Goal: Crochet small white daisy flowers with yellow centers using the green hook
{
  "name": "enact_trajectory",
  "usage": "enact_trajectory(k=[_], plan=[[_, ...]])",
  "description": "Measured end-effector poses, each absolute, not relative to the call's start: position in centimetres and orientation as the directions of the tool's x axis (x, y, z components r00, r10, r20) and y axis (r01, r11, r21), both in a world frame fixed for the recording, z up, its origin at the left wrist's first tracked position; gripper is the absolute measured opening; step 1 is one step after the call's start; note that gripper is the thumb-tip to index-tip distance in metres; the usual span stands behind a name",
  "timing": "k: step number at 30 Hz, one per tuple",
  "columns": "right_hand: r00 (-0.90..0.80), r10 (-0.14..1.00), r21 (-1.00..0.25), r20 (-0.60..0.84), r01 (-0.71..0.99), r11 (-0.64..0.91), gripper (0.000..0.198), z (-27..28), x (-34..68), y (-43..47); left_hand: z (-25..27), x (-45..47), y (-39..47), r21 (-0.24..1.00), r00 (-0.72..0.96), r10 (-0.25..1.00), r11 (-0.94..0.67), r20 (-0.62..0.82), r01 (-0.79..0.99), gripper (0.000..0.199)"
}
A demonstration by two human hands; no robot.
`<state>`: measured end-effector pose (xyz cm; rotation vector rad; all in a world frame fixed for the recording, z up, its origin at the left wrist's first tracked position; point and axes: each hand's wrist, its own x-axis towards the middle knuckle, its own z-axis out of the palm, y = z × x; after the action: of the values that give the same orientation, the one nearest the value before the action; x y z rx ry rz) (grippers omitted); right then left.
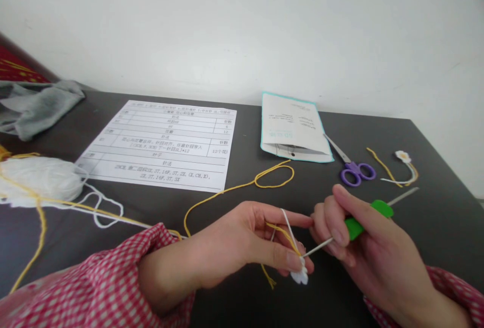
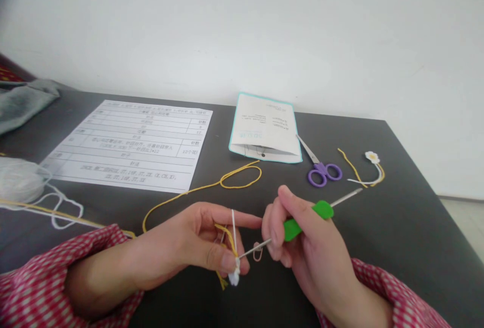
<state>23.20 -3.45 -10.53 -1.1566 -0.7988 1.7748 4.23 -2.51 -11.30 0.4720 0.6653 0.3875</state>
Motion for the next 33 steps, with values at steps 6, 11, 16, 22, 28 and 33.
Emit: enact_trajectory(k=[6, 11, 16, 22, 28, 33], plan=[[-0.242, 0.853, -0.776, -0.463, -0.353, -0.522, 0.047, -10.88, 23.1, -3.17, -11.35, 4.2, -2.61, 0.529, 0.73, 0.494, 0.821, -0.472, -0.213, 0.045], [-0.217, 0.893, -0.835, -0.395, -0.32, -0.447, 0.048, -10.48, 23.34, -3.45, -11.39, 4.29, -2.58, 0.519, 0.714, 0.504, 0.824, -0.486, -0.229, 0.043], [-0.179, 0.937, -0.901, -0.3, -0.27, -0.34, 0.049, -10.06, 23.41, -3.53, -11.47, 4.26, -2.66, 0.507, 0.703, 0.511, 0.827, -0.495, -0.244, 0.039], [-0.216, 0.902, -0.857, -0.374, -0.29, -0.425, 0.048, -10.52, 23.13, -3.03, -11.49, 4.25, -2.53, 0.514, 0.714, 0.514, 0.821, -0.476, -0.249, 0.042], [-0.185, 0.932, -0.896, -0.311, -0.271, -0.353, 0.05, -10.51, 23.34, -3.25, -11.31, 4.26, -2.63, 0.525, 0.662, 0.555, 0.805, -0.504, -0.276, 0.039], [-0.2, 0.932, -0.899, -0.302, -0.267, -0.348, 0.05, -10.58, 23.23, -3.44, -11.29, 4.36, -2.87, 0.519, 0.642, 0.566, 0.804, -0.517, -0.291, 0.038]])
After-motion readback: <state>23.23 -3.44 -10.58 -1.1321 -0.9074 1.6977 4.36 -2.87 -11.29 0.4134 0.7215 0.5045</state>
